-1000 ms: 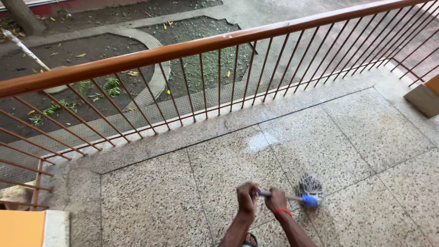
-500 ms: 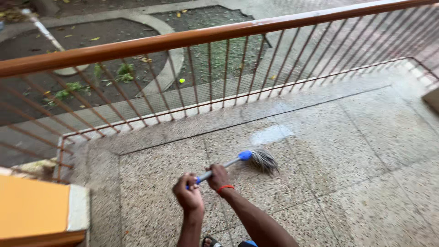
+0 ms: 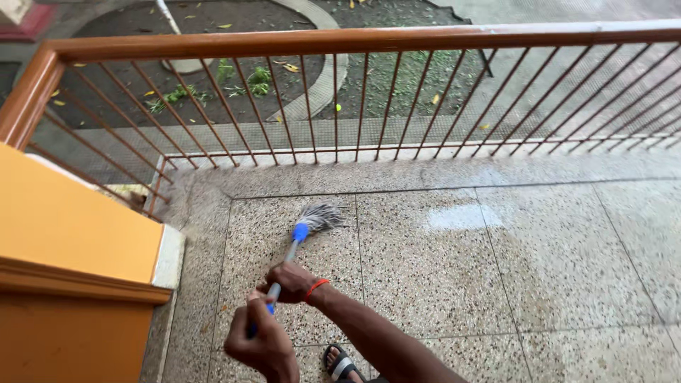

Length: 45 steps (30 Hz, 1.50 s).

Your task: The person mops the floor of a balcony using a mop, dipping it into a bucket of water and wringing it by hand several times.

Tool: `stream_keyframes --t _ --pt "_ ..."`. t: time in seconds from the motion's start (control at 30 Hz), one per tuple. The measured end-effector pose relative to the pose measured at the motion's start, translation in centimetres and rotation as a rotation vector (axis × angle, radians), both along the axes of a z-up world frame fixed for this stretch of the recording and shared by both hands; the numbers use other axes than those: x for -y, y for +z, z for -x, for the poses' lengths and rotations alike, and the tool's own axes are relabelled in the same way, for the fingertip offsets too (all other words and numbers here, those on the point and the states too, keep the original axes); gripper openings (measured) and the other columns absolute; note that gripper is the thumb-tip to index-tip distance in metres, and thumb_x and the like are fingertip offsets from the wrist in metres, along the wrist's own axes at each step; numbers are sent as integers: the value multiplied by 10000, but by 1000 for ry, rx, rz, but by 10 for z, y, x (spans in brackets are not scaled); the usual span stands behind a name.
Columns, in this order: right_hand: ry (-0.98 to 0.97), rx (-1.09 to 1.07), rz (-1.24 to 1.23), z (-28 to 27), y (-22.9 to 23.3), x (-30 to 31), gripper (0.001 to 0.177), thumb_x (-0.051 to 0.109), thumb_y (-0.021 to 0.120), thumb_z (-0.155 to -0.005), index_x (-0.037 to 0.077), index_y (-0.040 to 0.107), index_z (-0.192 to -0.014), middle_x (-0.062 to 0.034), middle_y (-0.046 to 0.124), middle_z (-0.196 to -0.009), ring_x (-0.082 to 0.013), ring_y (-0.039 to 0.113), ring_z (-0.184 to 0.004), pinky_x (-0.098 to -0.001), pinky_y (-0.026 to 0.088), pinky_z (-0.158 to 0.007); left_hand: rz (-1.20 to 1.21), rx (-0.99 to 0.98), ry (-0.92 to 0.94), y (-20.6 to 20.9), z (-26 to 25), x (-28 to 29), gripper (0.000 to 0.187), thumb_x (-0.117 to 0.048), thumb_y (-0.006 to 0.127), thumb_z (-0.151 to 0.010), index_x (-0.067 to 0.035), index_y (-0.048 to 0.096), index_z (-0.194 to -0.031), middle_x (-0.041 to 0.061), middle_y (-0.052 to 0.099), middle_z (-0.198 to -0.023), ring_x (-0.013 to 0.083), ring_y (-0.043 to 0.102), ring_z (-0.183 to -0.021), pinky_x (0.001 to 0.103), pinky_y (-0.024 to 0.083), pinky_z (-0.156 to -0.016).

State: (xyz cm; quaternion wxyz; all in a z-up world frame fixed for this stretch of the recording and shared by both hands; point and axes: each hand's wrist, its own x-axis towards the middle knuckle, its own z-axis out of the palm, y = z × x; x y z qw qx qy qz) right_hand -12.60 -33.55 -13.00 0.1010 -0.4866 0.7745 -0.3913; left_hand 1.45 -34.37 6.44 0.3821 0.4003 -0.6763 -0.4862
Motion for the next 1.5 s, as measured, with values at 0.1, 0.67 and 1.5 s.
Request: stream_keyframes --t 0.1,0.67,1.5 --pt "146 20 -43 -13 -25 3 419 330 617 -993 86 641 -653 -113 632 -642 -287 600 -553 -453 511 -585 456 110 125 5 -5 3 402 -69 658 -976 -125 528 -600 65 497 -534 173 363 -434 358 229 -450" --pt "188 113 -647 -46 -118 -147 132 171 656 -923 147 733 -818 -69 676 -768 -207 655 -645 -396 611 -598 -7 204 243 -109 -55 -72 138 50 639 -951 54 663 -816 155 698 -755 213 720 -568 326 541 -497" --pt "-1094 186 -664 81 -34 -516 383 415 659 -838 48 764 -868 -250 748 -860 -419 742 -836 -530 573 -788 -397 -124 -1180 -109 178 -366 498 -385 657 -1004 -124 537 -598 -2 484 -530 69 418 -433 310 361 -416"
